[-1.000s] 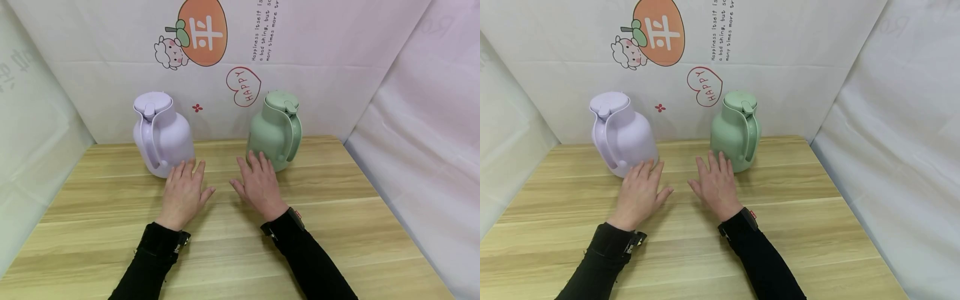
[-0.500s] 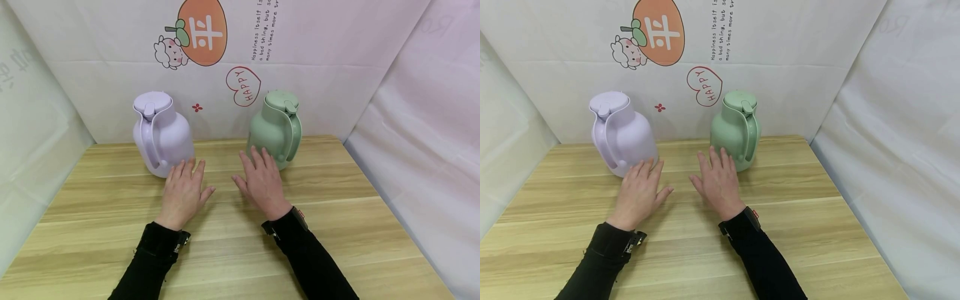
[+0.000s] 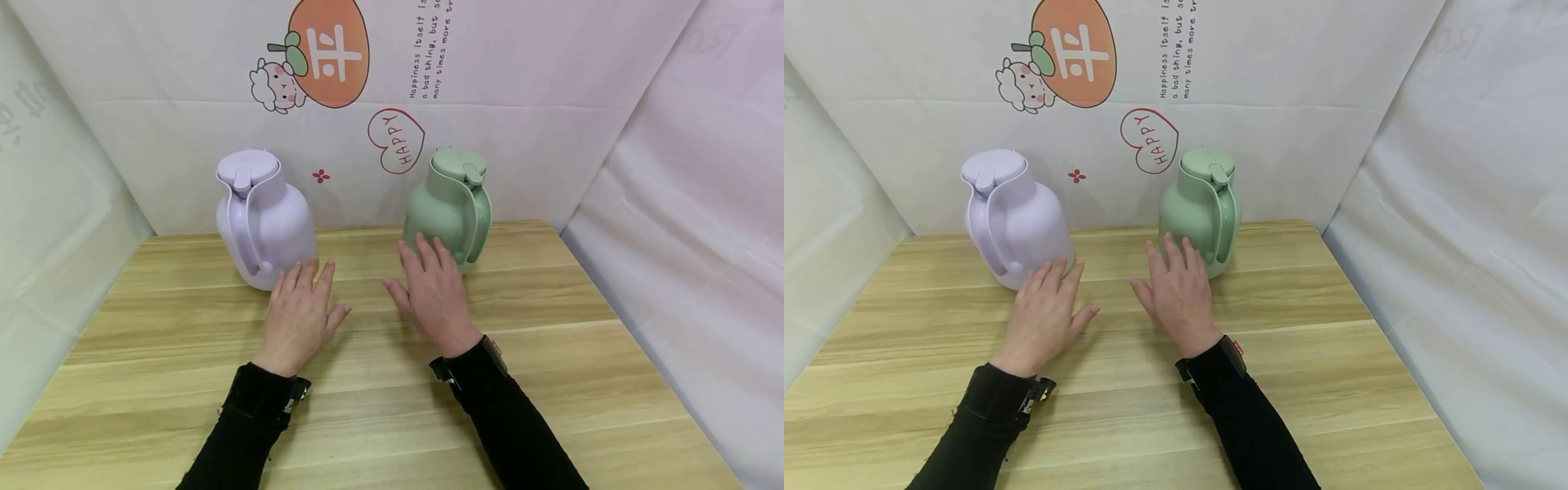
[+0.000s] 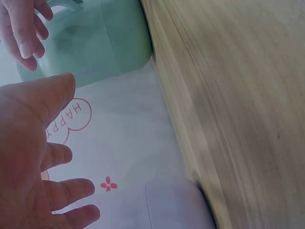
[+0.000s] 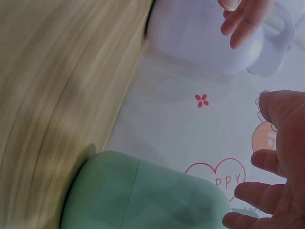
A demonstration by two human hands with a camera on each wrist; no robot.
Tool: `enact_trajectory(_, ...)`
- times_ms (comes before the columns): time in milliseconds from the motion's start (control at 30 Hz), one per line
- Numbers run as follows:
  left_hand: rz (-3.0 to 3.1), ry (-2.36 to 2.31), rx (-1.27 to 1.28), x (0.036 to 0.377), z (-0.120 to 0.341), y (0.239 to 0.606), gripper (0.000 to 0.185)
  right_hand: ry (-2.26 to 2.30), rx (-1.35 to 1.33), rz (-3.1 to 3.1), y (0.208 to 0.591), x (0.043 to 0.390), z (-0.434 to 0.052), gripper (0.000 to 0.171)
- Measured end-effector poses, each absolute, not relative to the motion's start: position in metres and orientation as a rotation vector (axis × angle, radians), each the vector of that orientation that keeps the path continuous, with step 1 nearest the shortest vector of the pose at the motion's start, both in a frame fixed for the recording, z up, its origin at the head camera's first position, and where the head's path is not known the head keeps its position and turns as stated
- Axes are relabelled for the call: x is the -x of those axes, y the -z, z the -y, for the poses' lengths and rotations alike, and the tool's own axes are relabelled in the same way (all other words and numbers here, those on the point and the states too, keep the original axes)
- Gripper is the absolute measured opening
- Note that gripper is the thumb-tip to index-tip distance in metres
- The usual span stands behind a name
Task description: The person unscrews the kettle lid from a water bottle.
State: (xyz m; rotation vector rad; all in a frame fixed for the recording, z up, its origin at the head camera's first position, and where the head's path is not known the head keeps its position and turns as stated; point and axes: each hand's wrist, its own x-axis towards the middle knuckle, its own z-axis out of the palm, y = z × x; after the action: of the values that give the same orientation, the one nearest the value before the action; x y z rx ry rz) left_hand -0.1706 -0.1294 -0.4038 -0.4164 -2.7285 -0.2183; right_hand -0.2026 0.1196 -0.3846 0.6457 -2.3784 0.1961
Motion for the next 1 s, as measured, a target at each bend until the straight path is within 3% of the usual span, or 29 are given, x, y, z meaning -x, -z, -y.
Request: enact_trajectory(1000,2.735,0.245,0.425,0.170,0.129,0.404,0.082,-0.424,-0.527,2.247,0.369,0.203,-0.133,0.059)
